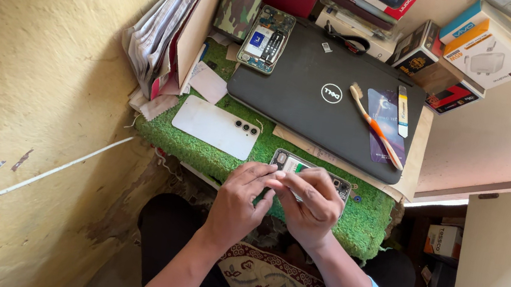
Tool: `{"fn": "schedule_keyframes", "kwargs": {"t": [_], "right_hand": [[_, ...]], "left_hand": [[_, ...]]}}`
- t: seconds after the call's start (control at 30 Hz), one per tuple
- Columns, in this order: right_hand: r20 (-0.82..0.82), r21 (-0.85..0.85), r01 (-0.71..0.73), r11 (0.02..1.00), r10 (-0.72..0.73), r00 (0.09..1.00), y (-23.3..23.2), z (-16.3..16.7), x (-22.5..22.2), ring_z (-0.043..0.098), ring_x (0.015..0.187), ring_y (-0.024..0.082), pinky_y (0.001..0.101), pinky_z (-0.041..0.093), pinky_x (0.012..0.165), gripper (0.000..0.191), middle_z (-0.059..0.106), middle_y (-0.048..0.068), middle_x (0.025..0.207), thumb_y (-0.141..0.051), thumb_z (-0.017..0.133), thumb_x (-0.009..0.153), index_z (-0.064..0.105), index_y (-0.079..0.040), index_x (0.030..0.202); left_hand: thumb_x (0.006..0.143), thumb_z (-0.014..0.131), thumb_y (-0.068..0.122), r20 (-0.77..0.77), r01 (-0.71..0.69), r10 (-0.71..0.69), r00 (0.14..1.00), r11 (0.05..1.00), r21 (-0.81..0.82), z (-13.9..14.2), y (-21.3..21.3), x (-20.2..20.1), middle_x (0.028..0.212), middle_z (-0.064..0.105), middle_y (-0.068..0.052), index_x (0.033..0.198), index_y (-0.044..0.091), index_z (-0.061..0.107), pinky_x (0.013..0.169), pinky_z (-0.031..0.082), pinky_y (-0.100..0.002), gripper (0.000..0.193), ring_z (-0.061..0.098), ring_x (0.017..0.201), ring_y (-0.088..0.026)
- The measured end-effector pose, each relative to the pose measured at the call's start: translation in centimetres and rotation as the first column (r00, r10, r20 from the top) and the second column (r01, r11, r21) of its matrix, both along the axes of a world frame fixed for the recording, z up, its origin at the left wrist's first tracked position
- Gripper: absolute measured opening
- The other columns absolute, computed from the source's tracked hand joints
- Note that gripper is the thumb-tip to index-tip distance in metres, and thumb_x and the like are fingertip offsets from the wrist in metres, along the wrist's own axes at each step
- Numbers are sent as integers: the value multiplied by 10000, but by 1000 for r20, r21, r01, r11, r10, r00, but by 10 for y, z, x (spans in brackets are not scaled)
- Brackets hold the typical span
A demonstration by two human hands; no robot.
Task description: The person repairs a disassembled smartphone on a small workbench. They use a red-handled screwdriver to work on the phone's internal components, then align the back cover onto the phone body, press it into place, and set the reassembled phone on a closed laptop.
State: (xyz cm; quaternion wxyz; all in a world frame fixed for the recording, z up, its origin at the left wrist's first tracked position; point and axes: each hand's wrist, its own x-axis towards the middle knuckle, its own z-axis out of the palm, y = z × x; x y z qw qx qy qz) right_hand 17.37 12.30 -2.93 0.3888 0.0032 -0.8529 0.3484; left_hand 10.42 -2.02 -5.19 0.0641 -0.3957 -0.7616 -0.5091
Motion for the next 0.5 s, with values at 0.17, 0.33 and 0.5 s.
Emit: {"fn": "schedule_keyframes", "kwargs": {"t": [0.17,0.33,0.5], "right_hand": [[-72,83,-110,990,116,991,-5,17,-6,714,948,244,330,617,781,356,687,185,1080,21,771,810,690,-11,1155],[41,-99,-205,974,210,977,-4,24,-2,784,935,186,291,657,771,337,763,134,1110,96,638,893,721,-8,1202],[-36,-13,-42,999,41,999,-2,14,-6,744,865,176,278,625,711,331,741,105,982,-23,862,809,763,-49,1124]], "left_hand": [[834,732,44,4,4,-4,1000,1000,-14,0,-1,0,1190,729,-133,1106,7,739,1047,524,-432,275,658,1198,-314],[843,726,50,-29,-15,14,999,1000,-27,-1,0,0,1201,716,-148,1135,-14,726,1051,517,-438,299,649,1208,-327],[856,719,58,-1,-13,13,1000,1000,-18,-2,0,0,1209,723,-140,1121,-11,727,1058,520,-430,274,653,1211,-316]]}}
